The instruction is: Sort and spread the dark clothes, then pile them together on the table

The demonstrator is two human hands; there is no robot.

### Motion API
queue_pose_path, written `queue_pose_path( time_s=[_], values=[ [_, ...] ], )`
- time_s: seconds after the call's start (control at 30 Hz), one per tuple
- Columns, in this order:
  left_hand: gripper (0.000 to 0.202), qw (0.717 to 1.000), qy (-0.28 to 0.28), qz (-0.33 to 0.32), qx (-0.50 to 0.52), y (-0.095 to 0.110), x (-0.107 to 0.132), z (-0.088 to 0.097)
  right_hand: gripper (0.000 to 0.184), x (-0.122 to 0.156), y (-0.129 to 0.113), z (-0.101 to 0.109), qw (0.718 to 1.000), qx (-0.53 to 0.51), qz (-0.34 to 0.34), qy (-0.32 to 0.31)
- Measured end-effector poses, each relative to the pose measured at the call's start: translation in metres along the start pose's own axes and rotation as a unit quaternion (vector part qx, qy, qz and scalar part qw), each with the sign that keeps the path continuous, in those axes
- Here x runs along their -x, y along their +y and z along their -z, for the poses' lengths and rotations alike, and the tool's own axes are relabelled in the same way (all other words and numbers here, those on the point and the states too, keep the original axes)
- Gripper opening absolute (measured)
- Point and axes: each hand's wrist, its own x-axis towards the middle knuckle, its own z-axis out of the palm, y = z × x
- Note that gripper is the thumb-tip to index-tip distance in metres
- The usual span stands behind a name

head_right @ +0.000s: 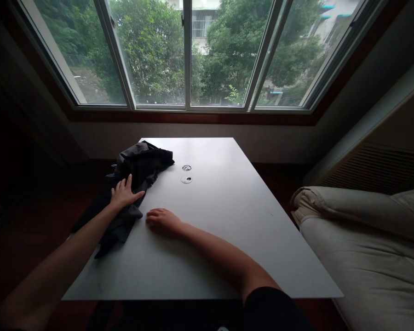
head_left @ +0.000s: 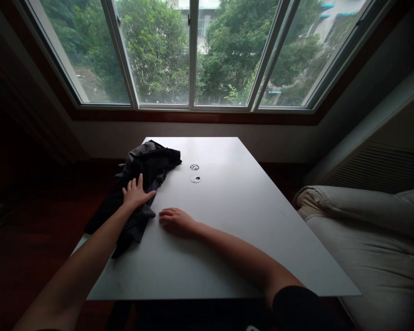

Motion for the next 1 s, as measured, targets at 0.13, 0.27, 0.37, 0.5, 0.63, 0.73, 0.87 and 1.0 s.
queue_pose_path(
  time_s=[0.13,0.27,0.37,0.5,0.63,0.73,0.87,1.0],
  values=[
    [0.093,0.992,0.031,-0.106,-0.06,0.007,0.024,-0.008,0.021,0.068,0.04,0.061,0.989,-0.014,-0.133,0.058],
    [0.068,0.983,0.049,-0.158,-0.075,0.002,0.022,0.0,0.023,0.1,0.067,0.087,0.97,0.057,-0.21,0.104],
    [0.069,0.98,0.057,-0.187,-0.038,0.024,0.021,0.002,0.024,0.109,0.073,0.087,0.968,0.088,-0.214,0.097],
    [0.065,0.972,0.035,-0.223,0.072,0.101,0.024,-0.028,0.024,0.118,0.069,0.089,0.973,0.069,-0.199,0.096],
    [0.054,0.952,-0.003,-0.289,0.102,0.16,0.026,-0.062,0.023,0.124,0.064,0.096,0.971,0.046,-0.21,0.109],
    [0.05,0.939,-0.016,-0.323,0.119,0.159,0.024,-0.066,0.023,0.125,0.065,0.097,0.97,0.042,-0.212,0.112],
    [0.048,0.924,-0.028,-0.354,0.141,0.137,0.021,-0.059,0.022,0.124,0.07,0.096,0.97,0.049,-0.212,0.11],
    [0.047,0.922,-0.023,-0.355,0.156,0.136,0.02,-0.056,0.022,0.123,0.07,0.096,0.968,0.047,-0.219,0.111]
  ],
)
